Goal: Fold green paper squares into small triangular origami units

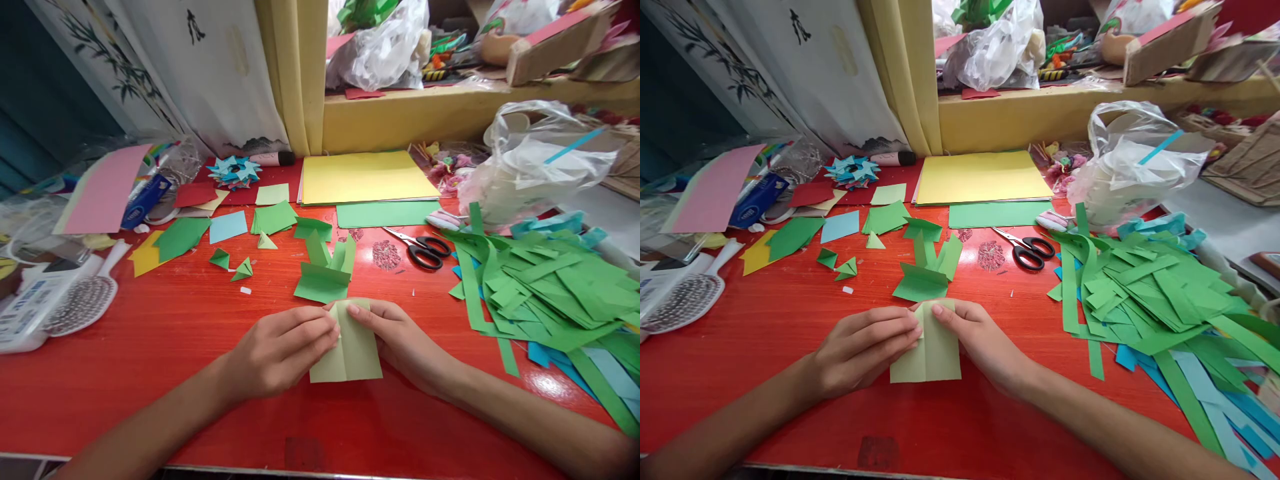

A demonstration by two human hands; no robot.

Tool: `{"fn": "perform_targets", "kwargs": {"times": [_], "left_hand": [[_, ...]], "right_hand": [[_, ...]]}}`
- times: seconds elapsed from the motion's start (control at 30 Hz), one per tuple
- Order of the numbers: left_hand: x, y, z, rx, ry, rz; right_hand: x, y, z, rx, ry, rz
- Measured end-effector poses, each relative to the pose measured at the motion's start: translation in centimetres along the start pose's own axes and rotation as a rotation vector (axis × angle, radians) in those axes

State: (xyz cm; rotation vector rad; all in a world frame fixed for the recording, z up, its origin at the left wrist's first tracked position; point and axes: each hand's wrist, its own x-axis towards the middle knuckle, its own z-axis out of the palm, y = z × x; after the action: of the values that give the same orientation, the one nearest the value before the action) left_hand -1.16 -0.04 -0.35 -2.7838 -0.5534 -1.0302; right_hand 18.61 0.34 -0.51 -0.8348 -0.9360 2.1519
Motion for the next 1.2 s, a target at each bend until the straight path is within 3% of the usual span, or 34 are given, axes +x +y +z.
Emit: {"fn": "perform_targets", "kwargs": {"times": [0.53, 0.77, 1.0, 1.2], "left_hand": [[0.7, -0.6, -0.3, 0.034, -0.038, 0.000], [0.6, -0.4, -0.4, -0.064, -0.045, -0.218], [1.3, 0.4, -0.5, -0.457, -0.152, -0.535], [1.6, 0.9, -0.7, -0.554, -0.206, -0.739]], "right_hand": [[0.1, -0.2, -0.1, 0.011, -0.050, 0.006], [0.2, 0.0, 0.0, -0.006, 0.019, -0.011], [0.2, -0.1, -0.3, -0.095, 0.064, -0.062], [0.2, -0.2, -0.2, -0.151, 0.068, -0.065]]}}
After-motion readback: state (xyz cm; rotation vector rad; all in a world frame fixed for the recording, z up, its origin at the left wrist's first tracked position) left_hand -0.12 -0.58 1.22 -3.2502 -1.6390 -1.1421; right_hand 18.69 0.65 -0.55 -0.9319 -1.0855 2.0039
